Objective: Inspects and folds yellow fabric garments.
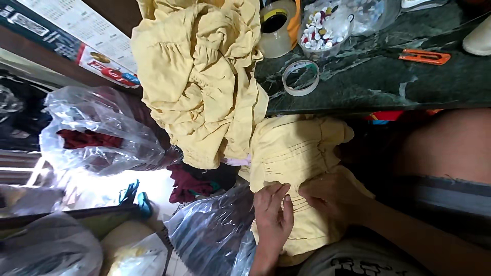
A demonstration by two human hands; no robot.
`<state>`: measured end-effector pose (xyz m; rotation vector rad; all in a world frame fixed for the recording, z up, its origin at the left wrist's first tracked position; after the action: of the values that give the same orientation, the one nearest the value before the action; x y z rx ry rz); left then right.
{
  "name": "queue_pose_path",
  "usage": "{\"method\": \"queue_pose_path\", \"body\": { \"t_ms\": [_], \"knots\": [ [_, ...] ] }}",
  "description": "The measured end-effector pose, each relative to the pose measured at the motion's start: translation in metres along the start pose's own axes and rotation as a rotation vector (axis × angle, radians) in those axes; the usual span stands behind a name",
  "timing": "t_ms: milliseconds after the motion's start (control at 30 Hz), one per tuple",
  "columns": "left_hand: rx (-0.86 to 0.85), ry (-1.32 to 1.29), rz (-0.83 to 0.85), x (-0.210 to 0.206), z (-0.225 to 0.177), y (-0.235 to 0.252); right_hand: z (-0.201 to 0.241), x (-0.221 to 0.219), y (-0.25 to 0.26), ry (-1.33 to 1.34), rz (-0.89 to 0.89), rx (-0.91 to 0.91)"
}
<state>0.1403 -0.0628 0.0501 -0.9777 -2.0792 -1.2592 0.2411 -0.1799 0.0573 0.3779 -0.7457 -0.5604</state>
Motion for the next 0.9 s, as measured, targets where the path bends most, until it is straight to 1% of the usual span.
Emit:
{"method": "queue_pose_path", "body": {
  "t_ms": [67,167,233,333,400,467,500,533,567,633,667,700,733,767,800,833,900],
  "knots": [
    [0.0,0.009,0.001,0.002,0.0,0.001,-0.005,0.011,-0.004,0.06,-0.042,-0.066],
    [-0.033,0.004,0.0,0.005,-0.007,0.003,-0.018,0.036,-0.01,0.146,-0.181,-0.19],
    [-0.063,0.02,0.085,0.001,-0.011,0.002,-0.03,0.049,-0.017,0.174,-0.253,-0.28],
    [-0.096,0.107,0.17,-0.008,-0.01,-0.004,-0.041,0.065,-0.028,0.088,-0.329,-0.344],
    [-0.1,0.15,0.172,-0.009,-0.009,-0.004,-0.045,0.079,-0.033,0.02,-0.407,-0.377],
    [-0.102,0.168,0.154,-0.006,-0.013,-0.002,-0.051,0.095,-0.037,0.026,-0.491,-0.439],
    [-0.101,0.157,0.147,-0.006,-0.016,0.001,-0.055,0.099,-0.039,0.044,-0.501,-0.482],
    [-0.1,0.134,0.145,-0.006,-0.018,0.005,-0.06,0.099,-0.039,0.066,-0.469,-0.541],
    [-0.102,0.102,0.15,-0.007,-0.021,0.01,-0.067,0.094,-0.039,0.098,-0.384,-0.623],
    [-0.086,0.027,0.17,-0.008,-0.023,0.023,-0.078,0.071,-0.042,0.157,-0.087,-0.805],
    [-0.058,0.001,0.173,-0.009,-0.021,0.029,-0.081,0.058,-0.046,0.173,0.03,-0.862],
    [-0.009,-0.017,0.164,-0.009,-0.017,0.035,-0.084,0.048,-0.05,0.186,0.105,-0.895],
    [0.077,-0.04,0.153,-0.012,-0.008,0.039,-0.087,0.042,-0.054,0.198,0.133,-0.916],
    [0.198,-0.074,0.142,-0.016,0.004,0.039,-0.09,0.037,-0.059,0.215,0.133,-0.941],
    [0.358,-0.128,0.139,-0.023,0.02,0.035,-0.094,0.034,-0.062,0.235,0.116,-0.969],
    [0.552,-0.211,0.155,-0.032,0.036,0.027,-0.098,0.033,-0.065,0.254,0.092,-1.002],
    [0.922,-0.408,0.221,-0.05,0.061,0.004,-0.109,0.035,-0.073,0.278,0.034,-1.086]
  ]
}}
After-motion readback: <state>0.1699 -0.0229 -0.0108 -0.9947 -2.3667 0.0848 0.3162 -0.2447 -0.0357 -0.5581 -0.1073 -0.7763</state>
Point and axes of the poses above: each hand's wrist, its own y-axis towards the middle knuckle, its own x-axis out of the back of the hand, z = x × y, the point moved 9 cm from there along y, towards the middle knuckle, and after that the axes turned 7 degrees about y, right-handed, at the moved point
